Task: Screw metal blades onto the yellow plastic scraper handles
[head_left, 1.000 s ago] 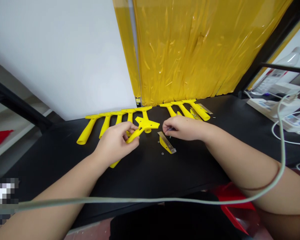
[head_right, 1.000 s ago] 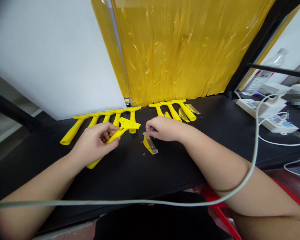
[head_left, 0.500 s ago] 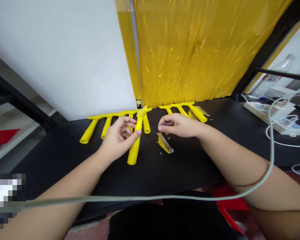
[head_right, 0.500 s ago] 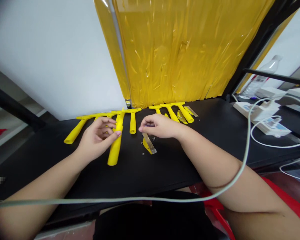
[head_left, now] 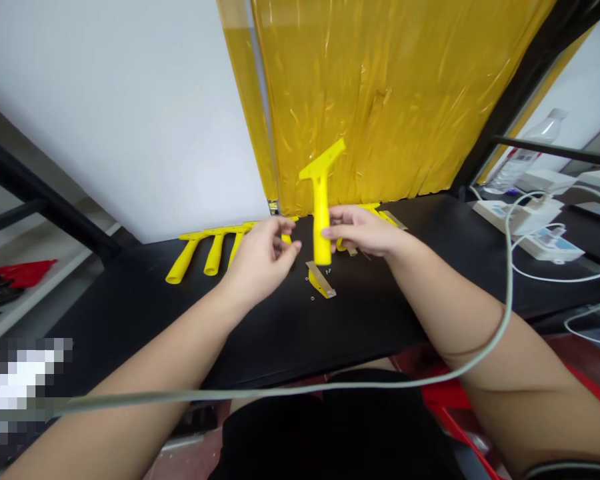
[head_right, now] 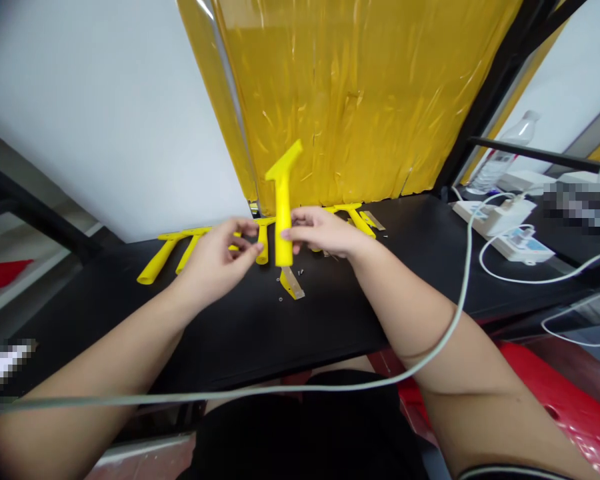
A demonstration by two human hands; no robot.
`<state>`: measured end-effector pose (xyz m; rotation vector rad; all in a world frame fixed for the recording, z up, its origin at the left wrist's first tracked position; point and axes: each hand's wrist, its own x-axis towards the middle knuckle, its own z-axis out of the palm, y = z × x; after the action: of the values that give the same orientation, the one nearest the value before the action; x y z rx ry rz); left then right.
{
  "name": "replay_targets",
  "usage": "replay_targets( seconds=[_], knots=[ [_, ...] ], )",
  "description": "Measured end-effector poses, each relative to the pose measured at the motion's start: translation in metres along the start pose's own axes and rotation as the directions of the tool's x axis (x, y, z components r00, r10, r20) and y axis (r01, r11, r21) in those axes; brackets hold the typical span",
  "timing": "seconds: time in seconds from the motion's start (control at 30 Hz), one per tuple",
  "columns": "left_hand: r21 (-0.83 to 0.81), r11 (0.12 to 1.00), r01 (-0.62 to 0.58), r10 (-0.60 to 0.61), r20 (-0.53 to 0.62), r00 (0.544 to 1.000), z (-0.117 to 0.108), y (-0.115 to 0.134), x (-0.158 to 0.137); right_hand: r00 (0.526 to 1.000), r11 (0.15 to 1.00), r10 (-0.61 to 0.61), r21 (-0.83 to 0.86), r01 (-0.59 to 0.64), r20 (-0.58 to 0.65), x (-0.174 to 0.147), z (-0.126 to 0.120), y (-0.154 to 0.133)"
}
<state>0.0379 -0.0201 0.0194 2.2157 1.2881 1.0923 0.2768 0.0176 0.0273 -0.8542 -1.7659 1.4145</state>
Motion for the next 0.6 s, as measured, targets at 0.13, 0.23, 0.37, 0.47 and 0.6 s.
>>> replay_targets(
  seconds=[0.13,0.23,0.37,0.47,0.6],
  knots=[
    [0.217,0.976,-0.024,-0.056,0.357,0.932,0.011,-0.006,-0.027,0.956,0.997,0.056,0.07,-0.038,-0.288,0.003,-0.032,0.0],
    [0.25,0.968,0.01,-0.115,0.407,0.906,0.021,-0.01,-0.036,0.936,0.994,0.107,0.064,-0.09,-0.336,0.005,-0.039,0.004],
    [0.236,0.97,0.049,-0.144,0.404,0.903,0.03,-0.014,-0.028,0.939,0.992,0.122,0.021,-0.122,-0.322,0.006,-0.038,0.006],
    [0.193,0.981,0.029,-0.103,0.388,0.916,0.034,-0.018,-0.02,0.945,0.993,0.116,-0.001,-0.122,-0.307,0.006,-0.038,0.008],
    [0.138,0.99,0.009,-0.062,0.386,0.92,0.038,-0.023,-0.014,0.949,0.99,0.121,-0.033,-0.136,-0.291,0.008,-0.042,0.014]
  ],
)
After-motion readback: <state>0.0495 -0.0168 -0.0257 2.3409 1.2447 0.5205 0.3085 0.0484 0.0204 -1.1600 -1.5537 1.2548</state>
